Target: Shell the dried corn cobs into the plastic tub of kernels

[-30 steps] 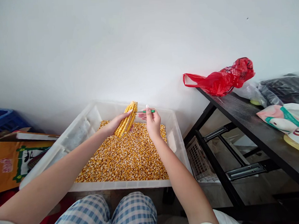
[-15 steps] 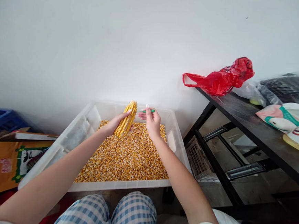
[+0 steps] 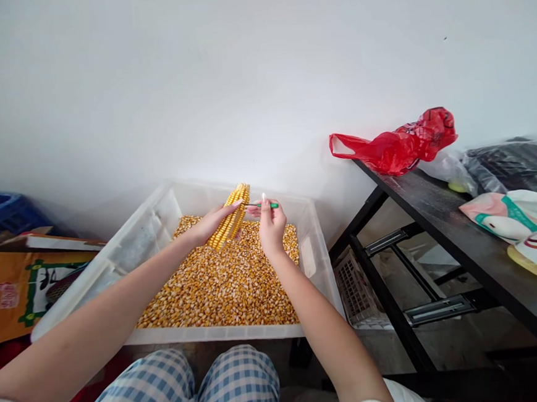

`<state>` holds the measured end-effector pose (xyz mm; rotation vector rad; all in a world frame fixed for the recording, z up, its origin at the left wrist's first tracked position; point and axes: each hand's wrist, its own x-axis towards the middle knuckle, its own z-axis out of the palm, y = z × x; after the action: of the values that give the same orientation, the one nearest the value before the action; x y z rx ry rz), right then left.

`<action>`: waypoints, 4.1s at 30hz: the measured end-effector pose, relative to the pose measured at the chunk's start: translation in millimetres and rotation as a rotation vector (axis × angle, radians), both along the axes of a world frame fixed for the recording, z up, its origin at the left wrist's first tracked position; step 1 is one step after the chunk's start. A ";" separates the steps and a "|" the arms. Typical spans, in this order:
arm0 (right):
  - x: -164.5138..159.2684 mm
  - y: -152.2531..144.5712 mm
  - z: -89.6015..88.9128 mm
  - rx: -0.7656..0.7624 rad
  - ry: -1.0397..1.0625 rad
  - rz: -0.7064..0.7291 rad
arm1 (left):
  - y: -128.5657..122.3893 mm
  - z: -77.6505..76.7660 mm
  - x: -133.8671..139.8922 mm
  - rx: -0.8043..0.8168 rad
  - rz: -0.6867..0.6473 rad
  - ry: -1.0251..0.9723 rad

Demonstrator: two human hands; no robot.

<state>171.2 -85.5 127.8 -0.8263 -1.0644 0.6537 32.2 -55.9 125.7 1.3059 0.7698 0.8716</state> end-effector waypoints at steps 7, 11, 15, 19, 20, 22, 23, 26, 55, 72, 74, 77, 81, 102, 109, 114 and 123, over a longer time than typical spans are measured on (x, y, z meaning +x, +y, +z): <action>3.2 6.4 -8.0 -0.068 -0.008 0.016 | 2.9 -1.2 -2.9 0.077 0.002 0.156; 8.3 11.3 -9.9 -0.102 0.026 0.071 | 3.9 2.0 -4.5 0.182 0.067 0.266; 10.1 11.5 -7.7 -0.117 0.027 0.098 | 4.5 4.2 -6.3 0.252 0.098 0.344; 10.3 10.5 -4.2 -0.127 0.035 0.107 | 4.4 6.0 -7.3 0.301 0.119 0.388; 10.4 10.6 -3.6 -0.131 0.043 0.109 | 4.4 6.4 -7.5 0.305 0.116 0.391; 10.6 11.0 -2.9 -0.147 0.057 0.117 | 4.7 6.7 -7.8 0.310 0.109 0.393; 10.6 11.4 -3.0 -0.155 0.063 0.120 | 4.9 6.7 -8.0 0.318 0.111 0.398; 10.7 12.7 -4.8 -0.171 0.075 0.108 | 5.4 6.2 -8.7 0.370 0.139 0.440; 14.6 15.7 -0.8 -0.193 0.076 0.093 | 2.9 -1.5 -3.0 -0.040 -0.053 0.107; 17.1 12.4 5.6 -0.078 0.057 -0.049 | 3.7 -4.1 -3.5 -0.083 -0.093 0.069; 17.1 12.0 5.5 -0.073 0.053 -0.049 | 3.7 -3.7 -3.4 -0.090 -0.088 0.069; 16.5 10.3 6.5 -0.076 0.039 -0.051 | 3.4 -2.5 -3.5 -0.093 -0.082 0.061; 13.6 8.0 6.3 -0.071 0.022 -0.038 | 3.0 -1.9 -3.6 -0.082 -0.085 0.051; 17.7 11.6 1.5 -0.137 -0.006 -0.008 | -2.9 5.8 -2.2 0.312 0.029 0.365; 21.0 20.2 -8.2 -0.274 -0.049 0.082 | -0.4 3.6 -2.8 0.393 0.004 0.381; 28.9 20.1 0.9 -0.141 0.053 -0.004 | 0.2 -1.3 -5.6 0.079 -0.095 0.211; 26.5 15.3 7.5 -0.069 0.086 0.002 | -0.6 0.5 -6.1 -0.042 -0.133 0.090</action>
<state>197.7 -70.2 135.3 -0.8497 -0.9692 0.7247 26.1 -56.5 126.2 1.3502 0.7582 0.6916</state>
